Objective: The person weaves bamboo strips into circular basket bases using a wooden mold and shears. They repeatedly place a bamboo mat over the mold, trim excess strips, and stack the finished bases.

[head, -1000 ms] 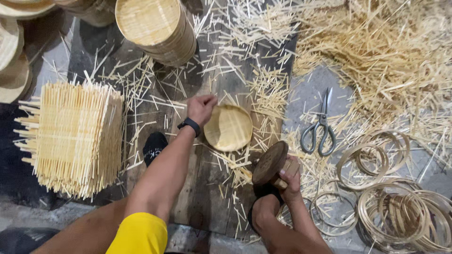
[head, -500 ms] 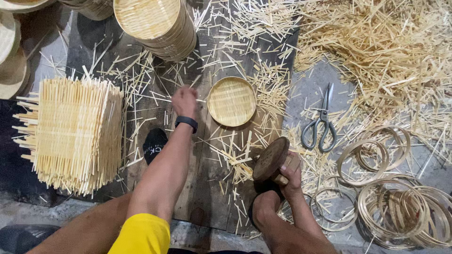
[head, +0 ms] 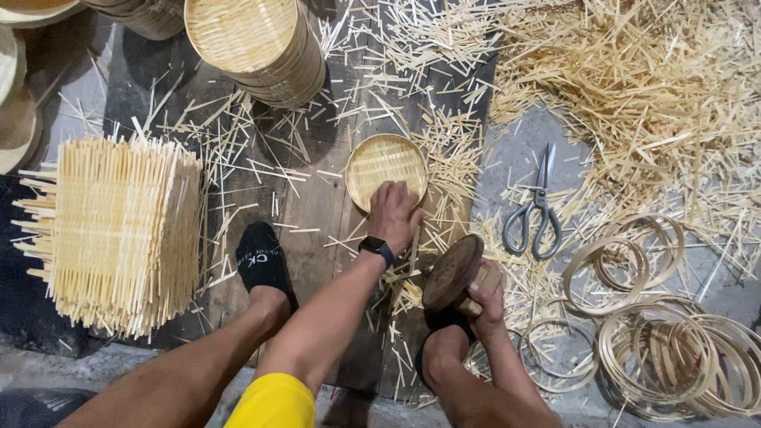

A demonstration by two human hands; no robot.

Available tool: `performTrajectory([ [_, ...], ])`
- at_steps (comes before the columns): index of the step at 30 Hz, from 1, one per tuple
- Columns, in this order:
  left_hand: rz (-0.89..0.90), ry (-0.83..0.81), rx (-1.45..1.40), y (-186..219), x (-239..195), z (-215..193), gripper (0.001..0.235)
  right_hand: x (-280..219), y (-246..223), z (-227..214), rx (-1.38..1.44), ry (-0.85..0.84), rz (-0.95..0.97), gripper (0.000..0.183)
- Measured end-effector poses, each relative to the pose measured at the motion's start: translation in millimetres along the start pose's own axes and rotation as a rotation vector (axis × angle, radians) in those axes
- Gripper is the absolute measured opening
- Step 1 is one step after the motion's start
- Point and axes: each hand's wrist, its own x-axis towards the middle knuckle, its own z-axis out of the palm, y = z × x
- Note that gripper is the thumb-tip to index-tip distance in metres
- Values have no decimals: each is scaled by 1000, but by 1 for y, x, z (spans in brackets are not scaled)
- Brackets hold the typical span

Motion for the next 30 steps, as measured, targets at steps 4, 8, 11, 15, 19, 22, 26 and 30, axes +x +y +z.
performTrajectory([
  [4,-7,-166,159,-17,-9,-12,20,2,0,-3,-15,23,-7,68],
  [8,-26,-120,91,-10,-11,-18,44,4,5,-7,6,21,4,68],
  [11,49,-93,46,2,-3,-3,50,3,7,-9,-9,13,-17,68],
  [15,40,-131,125,-10,-5,14,31,5,6,-10,14,36,11,69],
  [19,219,-90,135,-39,-11,-11,31,2,7,-11,37,28,33,68],
  [22,468,118,156,-56,12,-68,26,4,8,-13,32,-1,8,68],
  [26,480,212,231,-92,75,-181,24,3,13,-16,30,11,-15,68],
  [30,386,422,306,-119,120,-257,27,4,14,-16,25,23,-14,69],
])
